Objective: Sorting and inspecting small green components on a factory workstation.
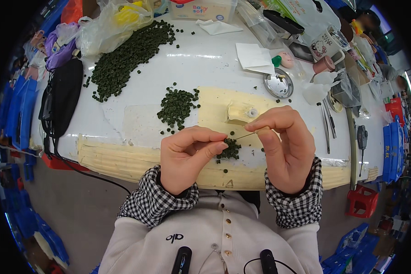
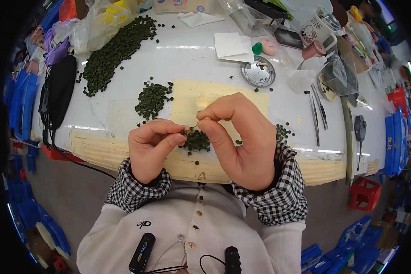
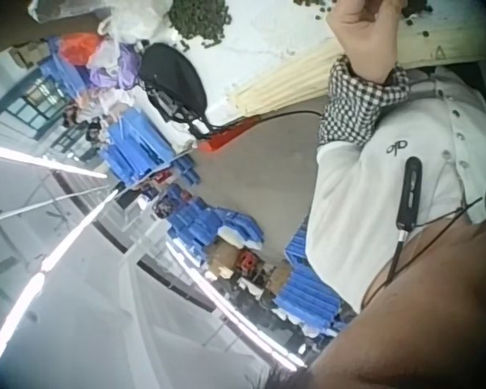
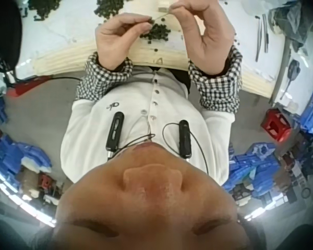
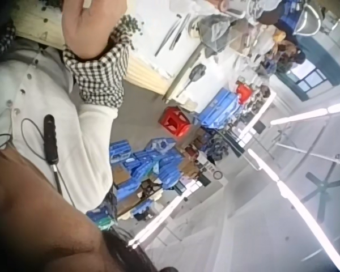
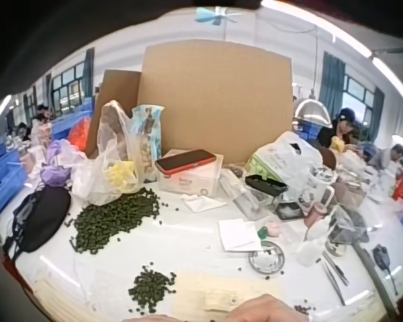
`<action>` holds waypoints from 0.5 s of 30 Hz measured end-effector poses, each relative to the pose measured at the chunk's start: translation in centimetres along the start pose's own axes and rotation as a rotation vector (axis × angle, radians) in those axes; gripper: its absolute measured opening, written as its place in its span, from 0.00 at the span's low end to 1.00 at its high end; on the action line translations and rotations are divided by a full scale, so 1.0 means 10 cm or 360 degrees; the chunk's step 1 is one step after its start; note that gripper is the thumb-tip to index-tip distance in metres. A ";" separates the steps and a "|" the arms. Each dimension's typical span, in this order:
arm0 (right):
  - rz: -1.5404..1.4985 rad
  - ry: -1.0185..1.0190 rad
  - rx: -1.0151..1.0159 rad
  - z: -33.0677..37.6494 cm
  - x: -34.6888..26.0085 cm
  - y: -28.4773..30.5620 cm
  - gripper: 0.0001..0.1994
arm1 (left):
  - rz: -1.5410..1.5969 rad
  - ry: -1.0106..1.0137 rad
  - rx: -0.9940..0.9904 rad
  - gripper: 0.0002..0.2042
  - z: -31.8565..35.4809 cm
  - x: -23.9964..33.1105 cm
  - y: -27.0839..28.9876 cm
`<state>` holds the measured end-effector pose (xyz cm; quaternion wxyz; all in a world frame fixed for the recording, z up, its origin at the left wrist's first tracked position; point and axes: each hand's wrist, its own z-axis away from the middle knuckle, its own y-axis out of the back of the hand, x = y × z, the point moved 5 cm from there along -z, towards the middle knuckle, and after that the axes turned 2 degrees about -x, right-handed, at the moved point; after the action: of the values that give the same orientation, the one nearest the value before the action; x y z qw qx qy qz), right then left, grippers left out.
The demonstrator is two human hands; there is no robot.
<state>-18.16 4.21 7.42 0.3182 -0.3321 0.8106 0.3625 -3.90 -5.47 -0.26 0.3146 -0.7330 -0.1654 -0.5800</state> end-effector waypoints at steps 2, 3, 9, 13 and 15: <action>-0.0125 -0.0062 -0.0061 0.02 0.04 -0.07 0.03 | 0.0024 0.0023 0.0002 0.08 0.00 0.00 -0.01; -0.0172 -0.0068 -0.0057 0.03 0.05 -0.10 0.03 | 0.0020 0.0003 -0.0002 0.08 0.00 0.00 -0.01; -0.0158 -0.0068 -0.0110 0.04 0.07 -0.14 0.04 | 0.0001 -0.0015 -0.0024 0.07 0.01 0.01 0.00; -0.0090 -0.0069 -0.0134 0.02 0.04 -0.13 0.04 | -0.0038 -0.0041 -0.0032 0.07 0.00 0.04 -0.02; -0.0067 -0.0072 -0.0142 0.02 0.03 -0.13 0.04 | -0.0026 -0.0040 -0.0024 0.07 0.00 0.04 -0.02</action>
<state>-17.29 3.57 6.56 0.3287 -0.3548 0.7790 0.3990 -3.94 -5.35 0.22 0.3021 -0.7412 -0.1710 -0.5745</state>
